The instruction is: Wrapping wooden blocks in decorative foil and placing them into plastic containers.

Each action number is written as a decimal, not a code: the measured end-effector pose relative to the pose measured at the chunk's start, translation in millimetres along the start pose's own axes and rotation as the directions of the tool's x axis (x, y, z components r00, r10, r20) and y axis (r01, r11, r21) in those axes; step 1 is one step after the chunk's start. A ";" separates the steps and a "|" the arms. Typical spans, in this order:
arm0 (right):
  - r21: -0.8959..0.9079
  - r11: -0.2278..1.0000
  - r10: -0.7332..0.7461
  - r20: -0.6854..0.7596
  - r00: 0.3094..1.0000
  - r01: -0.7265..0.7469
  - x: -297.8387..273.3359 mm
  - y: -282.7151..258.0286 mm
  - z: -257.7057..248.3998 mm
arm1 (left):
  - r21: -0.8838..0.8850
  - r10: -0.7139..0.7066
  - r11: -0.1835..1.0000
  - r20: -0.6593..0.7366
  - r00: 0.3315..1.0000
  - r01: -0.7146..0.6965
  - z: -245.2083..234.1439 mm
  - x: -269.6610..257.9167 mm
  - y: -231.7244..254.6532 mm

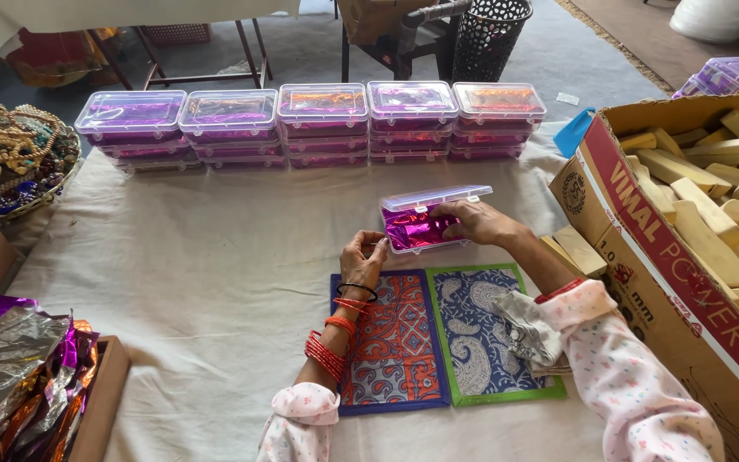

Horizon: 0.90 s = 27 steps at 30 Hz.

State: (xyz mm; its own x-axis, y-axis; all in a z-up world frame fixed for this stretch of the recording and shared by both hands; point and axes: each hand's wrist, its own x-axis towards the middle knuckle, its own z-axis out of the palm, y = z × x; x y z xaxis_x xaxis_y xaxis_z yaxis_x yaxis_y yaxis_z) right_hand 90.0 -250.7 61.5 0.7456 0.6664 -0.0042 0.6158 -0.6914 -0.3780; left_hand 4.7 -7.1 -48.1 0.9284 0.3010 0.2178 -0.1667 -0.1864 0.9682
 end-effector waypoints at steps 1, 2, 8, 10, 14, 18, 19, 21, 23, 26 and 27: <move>0.000 1.000 -0.001 -0.002 1.000 0.001 -4.6 1.3 -0.8 | 0.001 0.002 1.000 0.000 1.000 -0.002 -0.7 -0.1 -1.2; -0.047 0.997 -0.057 -0.049 0.997 0.055 -9.3 2.5 -1.7 | -0.022 -0.011 1.000 -0.005 1.000 0.011 -1.4 -0.2 -2.4; 0.032 0.984 -0.166 -0.221 0.961 0.177 -44.5 -22.5 -37.5 | -0.161 -0.024 0.987 -0.033 0.999 0.018 0.2 2.2 -8.0; 0.115 0.980 -0.125 -0.274 0.953 0.162 -49.8 -39.2 -44.1 | -0.206 -0.016 0.979 -0.045 0.999 0.006 -1.1 4.5 -14.3; 0.012 0.999 0.051 -0.417 0.908 -0.050 -46.8 -30.4 -21.5 | -0.280 -0.025 0.960 -0.056 0.998 0.009 2.8 8.7 -16.9; -0.303 0.952 -0.052 -0.308 0.950 -0.047 -54.0 -23.9 29.5 | -0.306 -0.008 0.952 -0.059 0.998 -0.010 0.6 10.0 -30.3; -0.302 0.952 -0.042 -0.308 0.950 -0.056 -59.7 -26.5 37.8 | -0.308 -0.011 0.951 -0.050 0.999 -0.005 1.6 9.0 -30.1; -0.343 0.925 0.122 -0.132 0.984 -0.161 -68.7 -32.8 52.9 | -0.300 0.005 0.954 -0.054 0.999 -0.021 1.8 9.1 -28.0; -0.359 0.921 0.091 -0.174 0.981 -0.149 -69.6 -27.0 62.8 | -0.273 0.004 0.962 -0.051 0.999 -0.018 1.4 7.3 -22.7; -0.355 0.923 0.080 -0.203 0.976 -0.149 -70.6 -29.8 68.4 | -0.239 -0.002 0.971 -0.051 0.999 -0.011 -0.6 5.1 -18.7; -0.334 0.928 0.103 -0.195 0.975 -0.165 -71.1 -31.6 67.8 | -0.233 -0.003 0.973 -0.050 0.999 -0.008 0.0 5.2 -17.8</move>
State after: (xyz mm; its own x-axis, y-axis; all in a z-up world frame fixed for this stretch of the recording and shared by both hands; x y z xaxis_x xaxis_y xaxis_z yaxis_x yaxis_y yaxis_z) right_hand 0.2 -257.3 10.9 0.8403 0.5244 0.1374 0.5338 -0.8446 -0.0407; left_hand 12.5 -2.3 -64.2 0.9112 0.3480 0.2204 -0.2472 0.0338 0.9684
